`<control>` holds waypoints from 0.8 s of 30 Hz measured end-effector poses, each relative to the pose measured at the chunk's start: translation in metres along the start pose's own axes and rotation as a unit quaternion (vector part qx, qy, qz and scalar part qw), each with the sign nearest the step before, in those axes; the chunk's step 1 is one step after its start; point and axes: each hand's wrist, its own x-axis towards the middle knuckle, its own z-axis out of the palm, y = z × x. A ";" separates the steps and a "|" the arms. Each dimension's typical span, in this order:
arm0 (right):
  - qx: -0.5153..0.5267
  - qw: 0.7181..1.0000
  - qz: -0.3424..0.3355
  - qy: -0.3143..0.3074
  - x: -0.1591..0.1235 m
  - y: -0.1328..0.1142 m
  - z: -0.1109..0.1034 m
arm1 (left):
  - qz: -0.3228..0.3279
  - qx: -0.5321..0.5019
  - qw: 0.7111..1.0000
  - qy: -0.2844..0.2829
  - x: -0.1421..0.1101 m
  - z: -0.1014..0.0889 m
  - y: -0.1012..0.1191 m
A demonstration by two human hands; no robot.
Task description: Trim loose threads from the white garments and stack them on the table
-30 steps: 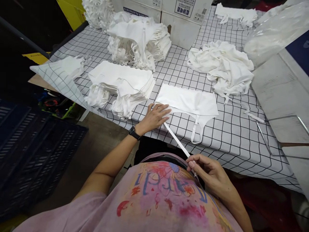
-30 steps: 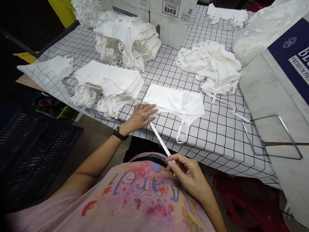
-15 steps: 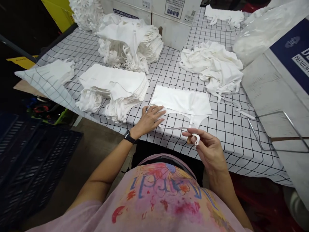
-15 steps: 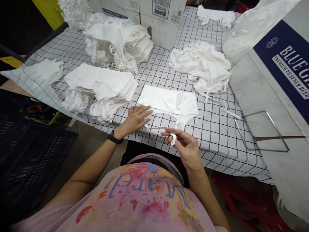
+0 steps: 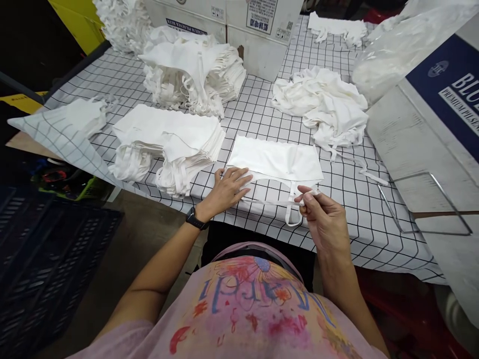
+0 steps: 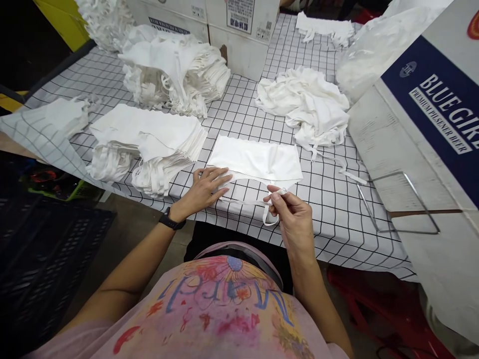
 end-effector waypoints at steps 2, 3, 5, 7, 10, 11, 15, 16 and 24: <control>0.000 1.000 0.017 -0.017 0.002 0.001 0.001 | -0.002 -0.006 1.000 -0.006 0.002 -0.003 0.000; -0.004 0.999 0.023 -0.028 0.003 0.001 0.002 | -0.005 -0.015 1.000 -0.006 0.004 -0.005 0.000; -0.019 0.999 0.027 -0.041 0.006 0.004 0.004 | -0.018 -0.035 0.999 0.010 0.010 -0.009 -0.001; -0.037 0.998 0.031 -0.044 0.008 0.007 0.007 | -0.028 -0.046 0.998 0.032 0.019 -0.011 -0.004; -0.047 0.997 0.053 -0.044 0.012 0.013 0.013 | -0.006 -0.042 0.999 0.034 0.037 -0.011 -0.010; -0.047 0.996 0.062 -0.047 0.013 0.014 0.015 | 0.007 -0.039 0.999 0.025 0.044 -0.010 -0.012; -0.049 0.994 0.070 -0.063 0.019 0.018 0.024 | 0.046 -0.020 0.999 -0.010 0.065 -0.006 -0.017; -0.050 0.994 0.068 -0.068 0.020 0.019 0.026 | 0.052 -0.015 0.998 -0.014 0.068 -0.006 -0.017; -0.004 0.990 0.118 -0.078 0.041 0.028 0.042 | 0.051 -0.042 0.998 0.008 0.078 0.001 -0.024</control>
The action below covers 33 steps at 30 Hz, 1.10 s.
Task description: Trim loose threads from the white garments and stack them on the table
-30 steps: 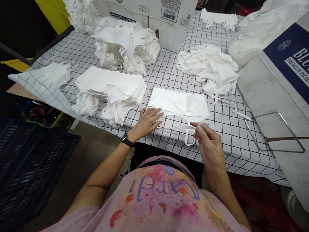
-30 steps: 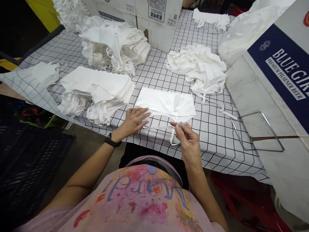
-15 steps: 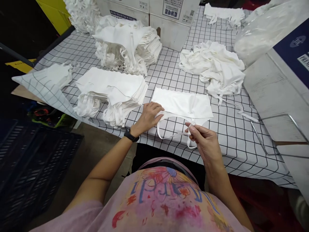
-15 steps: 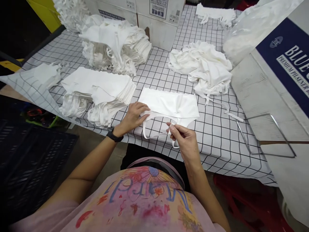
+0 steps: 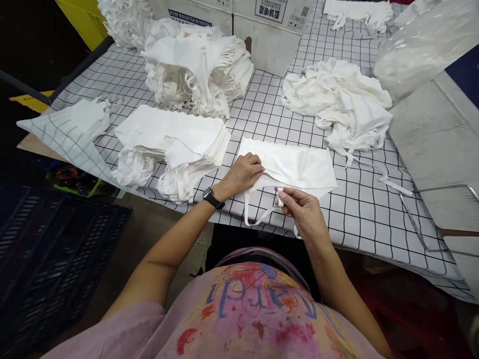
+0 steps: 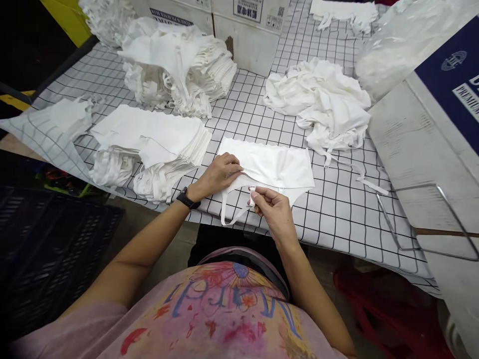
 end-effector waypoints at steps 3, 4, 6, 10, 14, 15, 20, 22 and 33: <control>0.017 1.000 0.004 0.002 0.010 0.001 0.006 | -0.019 -0.030 0.999 0.015 0.002 0.004 -0.004; 0.019 1.000 0.004 0.002 0.012 0.001 0.008 | -0.023 -0.040 0.999 0.020 0.003 0.005 -0.005; 0.018 1.000 0.004 0.003 0.017 0.000 0.011 | -0.025 -0.058 0.997 0.032 0.003 0.005 -0.005; 0.019 1.000 0.015 0.012 0.023 -0.002 0.015 | -0.015 -0.079 0.995 0.060 0.002 0.005 -0.002; 0.024 0.999 0.024 0.013 0.029 -0.002 0.017 | 0.003 -0.084 0.993 0.085 -0.001 0.007 0.000; 0.023 0.999 0.021 0.013 0.030 -0.001 0.017 | 0.008 -0.081 0.992 0.092 -0.001 0.008 0.000; 0.012 1.000 0.019 0.020 0.035 0.002 0.023 | 0.029 -0.084 0.988 0.127 -0.002 0.012 0.001; 0.006 0.999 0.022 0.030 0.036 0.002 0.026 | 0.035 -0.090 0.986 0.136 -0.002 0.012 0.002; 0.006 0.998 -0.012 0.060 0.040 0.005 0.035 | 0.061 -0.069 0.984 0.150 -0.002 0.015 0.005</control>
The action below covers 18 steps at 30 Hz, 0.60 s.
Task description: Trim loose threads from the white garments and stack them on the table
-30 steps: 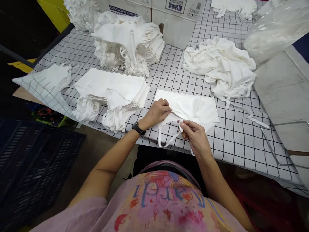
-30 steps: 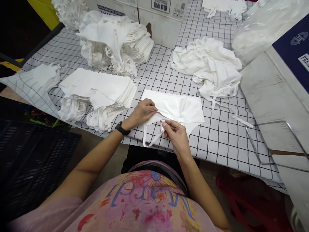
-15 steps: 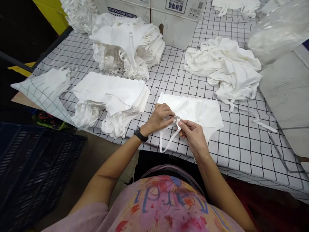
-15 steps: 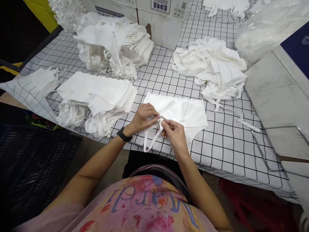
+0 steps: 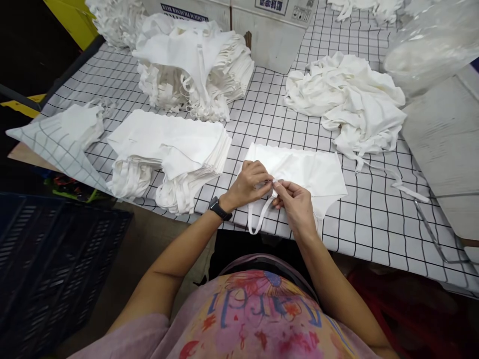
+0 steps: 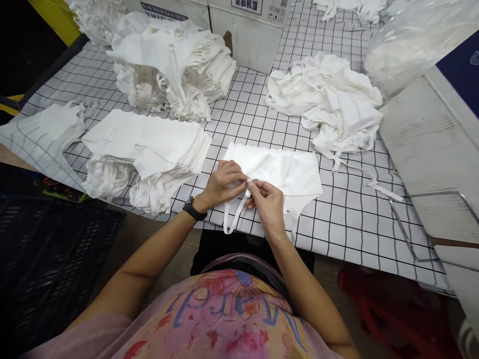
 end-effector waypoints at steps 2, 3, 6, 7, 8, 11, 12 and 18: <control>0.002 1.000 -0.010 0.006 0.000 0.001 0.001 | 0.003 -0.005 1.000 0.008 0.000 0.000 0.000; 0.003 1.000 -0.015 0.009 -0.001 0.001 0.001 | 0.001 -0.006 1.000 0.010 0.000 0.000 0.000; 0.000 0.999 -0.028 0.020 -0.003 0.000 0.002 | -0.006 -0.004 1.000 0.011 -0.001 0.000 0.000; -0.001 0.999 -0.030 0.025 -0.004 -0.001 0.002 | -0.007 -0.004 1.000 0.012 -0.001 0.000 0.000; -0.003 0.999 -0.029 0.032 -0.004 -0.001 0.002 | -0.006 -0.004 1.000 0.015 -0.001 0.000 0.000; 0.001 0.998 -0.026 0.053 -0.004 -0.002 0.004 | 0.002 -0.006 1.000 0.020 -0.001 0.000 0.000; 0.003 0.998 -0.025 0.057 -0.004 -0.002 0.004 | 0.007 -0.005 1.000 0.021 -0.001 0.000 0.001; 0.009 0.997 -0.026 0.071 -0.002 -0.002 0.006 | 0.029 0.024 0.999 0.013 -0.001 0.001 0.002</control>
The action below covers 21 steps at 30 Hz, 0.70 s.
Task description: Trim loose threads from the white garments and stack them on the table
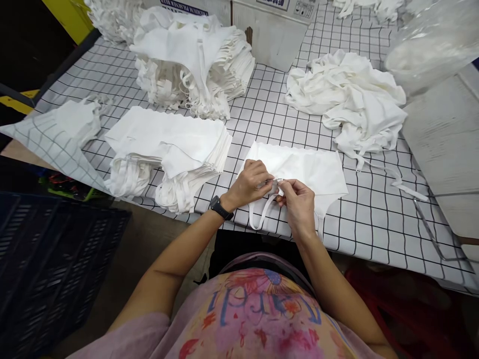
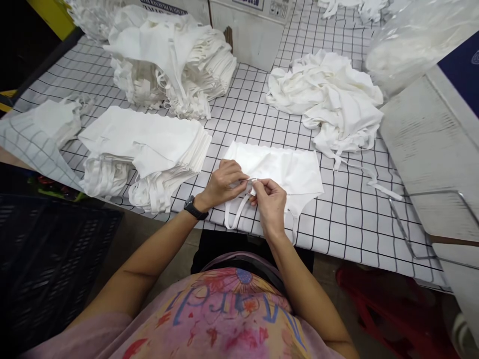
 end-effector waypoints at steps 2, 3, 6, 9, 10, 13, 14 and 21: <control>-0.002 1.000 -0.003 0.002 0.000 0.000 0.001 | 0.016 0.005 1.000 0.008 0.000 0.000 0.000; -0.003 1.000 -0.005 0.003 0.000 0.001 0.001 | 0.024 0.005 1.000 0.012 0.000 0.001 0.000; -0.009 1.000 -0.011 0.009 0.000 0.001 0.002 | 0.031 0.006 0.999 0.016 0.000 0.001 0.000; -0.015 1.000 -0.014 0.016 -0.002 0.000 0.003 | 0.020 0.006 1.000 0.008 0.000 0.000 0.000; -0.017 1.000 -0.013 0.019 -0.002 0.000 0.003 | 0.014 0.006 1.000 0.001 0.000 0.000 0.000; -0.021 0.999 -0.011 0.026 -0.003 -0.001 0.004 | -0.005 0.010 1.000 -0.022 0.000 0.000 0.000; -0.022 0.999 -0.011 0.029 -0.004 -0.001 0.004 | -0.011 0.010 1.000 -0.026 -0.001 0.001 0.000; -0.029 0.999 -0.017 0.021 -0.004 0.000 0.005 | -0.022 0.007 1.000 -0.017 0.000 0.001 -0.002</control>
